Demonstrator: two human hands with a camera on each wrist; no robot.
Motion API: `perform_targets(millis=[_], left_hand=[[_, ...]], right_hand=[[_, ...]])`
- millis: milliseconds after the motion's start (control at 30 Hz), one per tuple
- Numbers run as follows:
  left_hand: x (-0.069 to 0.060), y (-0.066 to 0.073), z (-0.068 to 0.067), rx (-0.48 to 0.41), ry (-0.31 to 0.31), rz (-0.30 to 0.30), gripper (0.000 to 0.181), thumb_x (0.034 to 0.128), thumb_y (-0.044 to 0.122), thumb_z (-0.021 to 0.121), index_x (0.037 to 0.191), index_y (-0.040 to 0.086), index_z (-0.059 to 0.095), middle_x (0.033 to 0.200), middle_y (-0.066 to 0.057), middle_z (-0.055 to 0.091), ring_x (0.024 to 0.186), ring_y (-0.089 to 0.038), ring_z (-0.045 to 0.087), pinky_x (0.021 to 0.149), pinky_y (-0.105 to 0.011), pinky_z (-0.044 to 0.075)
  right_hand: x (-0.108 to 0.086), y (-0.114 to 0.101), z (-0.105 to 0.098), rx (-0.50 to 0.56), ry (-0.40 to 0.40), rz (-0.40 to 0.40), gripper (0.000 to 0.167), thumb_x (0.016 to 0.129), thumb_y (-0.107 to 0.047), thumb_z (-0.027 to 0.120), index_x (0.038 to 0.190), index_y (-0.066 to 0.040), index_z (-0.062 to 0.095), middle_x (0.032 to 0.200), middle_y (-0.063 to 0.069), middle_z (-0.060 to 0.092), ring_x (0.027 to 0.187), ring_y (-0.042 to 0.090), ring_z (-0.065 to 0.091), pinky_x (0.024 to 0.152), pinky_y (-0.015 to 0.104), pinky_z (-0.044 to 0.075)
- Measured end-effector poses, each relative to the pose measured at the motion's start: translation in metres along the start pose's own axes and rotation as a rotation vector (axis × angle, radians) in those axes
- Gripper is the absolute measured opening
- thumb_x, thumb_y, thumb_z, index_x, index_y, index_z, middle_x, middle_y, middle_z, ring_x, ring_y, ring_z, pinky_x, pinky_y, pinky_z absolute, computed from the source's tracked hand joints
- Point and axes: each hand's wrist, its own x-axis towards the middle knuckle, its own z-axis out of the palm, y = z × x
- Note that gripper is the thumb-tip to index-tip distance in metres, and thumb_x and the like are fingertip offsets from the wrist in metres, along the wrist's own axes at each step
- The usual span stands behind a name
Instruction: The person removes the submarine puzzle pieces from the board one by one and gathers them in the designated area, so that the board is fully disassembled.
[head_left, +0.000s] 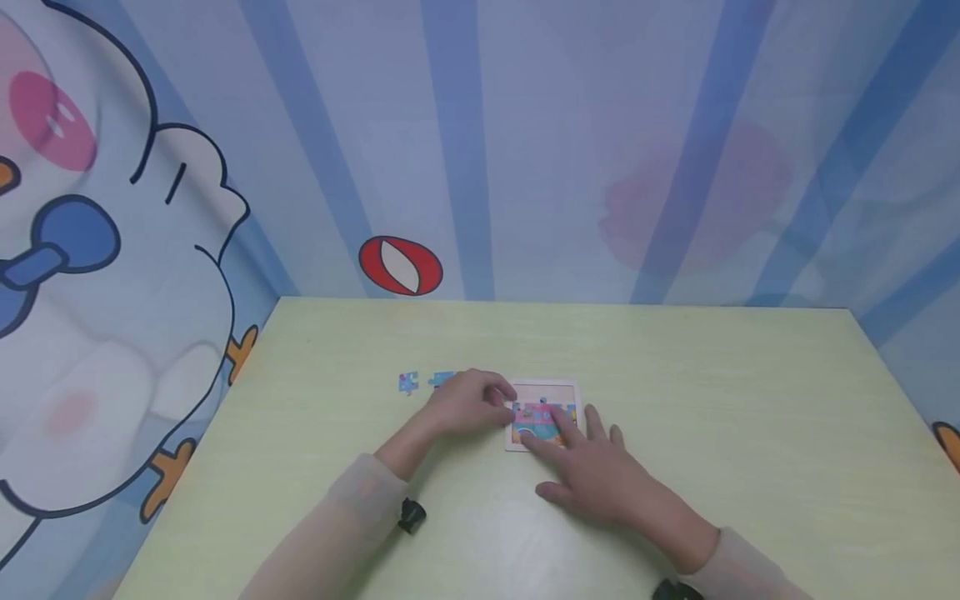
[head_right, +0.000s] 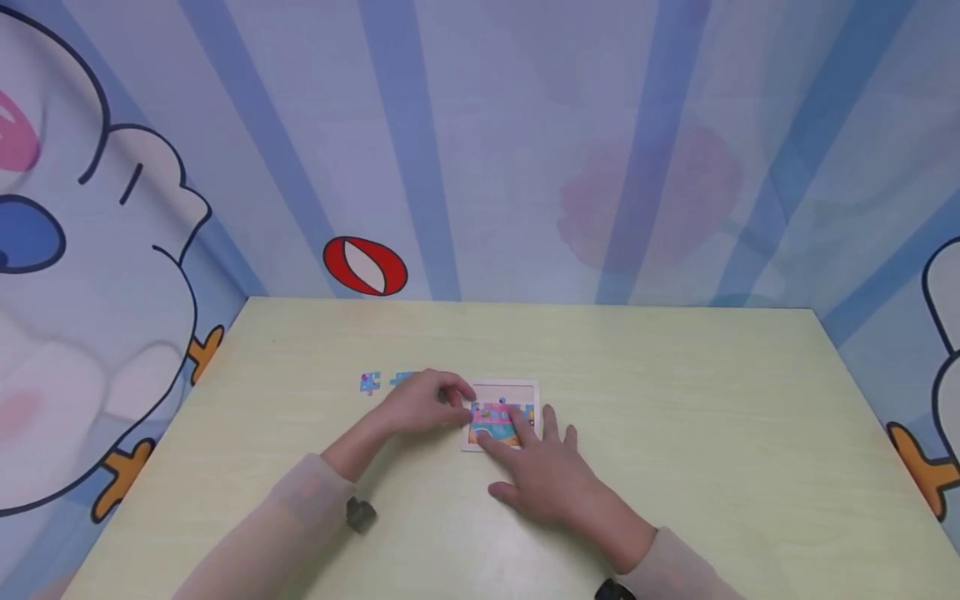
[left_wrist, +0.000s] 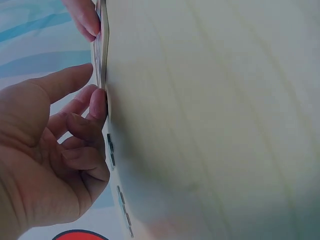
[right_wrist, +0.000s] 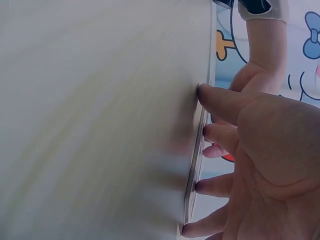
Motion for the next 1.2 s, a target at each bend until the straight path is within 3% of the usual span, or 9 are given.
perform_targets(millis=[400,1200], left_hand=[[0.0,0.008,0.009,0.068,0.017,-0.044,0.027,0.0901,0.035,0.081,0.113,0.023,0.074,0.087,0.005,0.064,0.08,-0.017,0.059,0.073,-0.036,0.048],[-0.003,0.014,0.011,0.094,0.077,-0.016,0.026,0.0871,0.029,0.085,0.107,0.019,0.071,0.094,0.007,0.066,0.089,-0.014,0.061,0.082,-0.037,0.05]], right_hand=[[0.004,-0.002,0.002,-0.043,0.015,-0.027,0.063,0.098,-0.052,0.066,0.156,-0.036,0.048,0.167,0.022,0.026,0.137,0.071,0.028,0.098,0.078,0.036],[0.004,-0.005,0.001,-0.088,0.056,-0.047,0.062,0.096,-0.051,0.068,0.154,-0.035,0.051,0.165,0.017,0.033,0.134,0.069,0.034,0.093,0.074,0.042]])
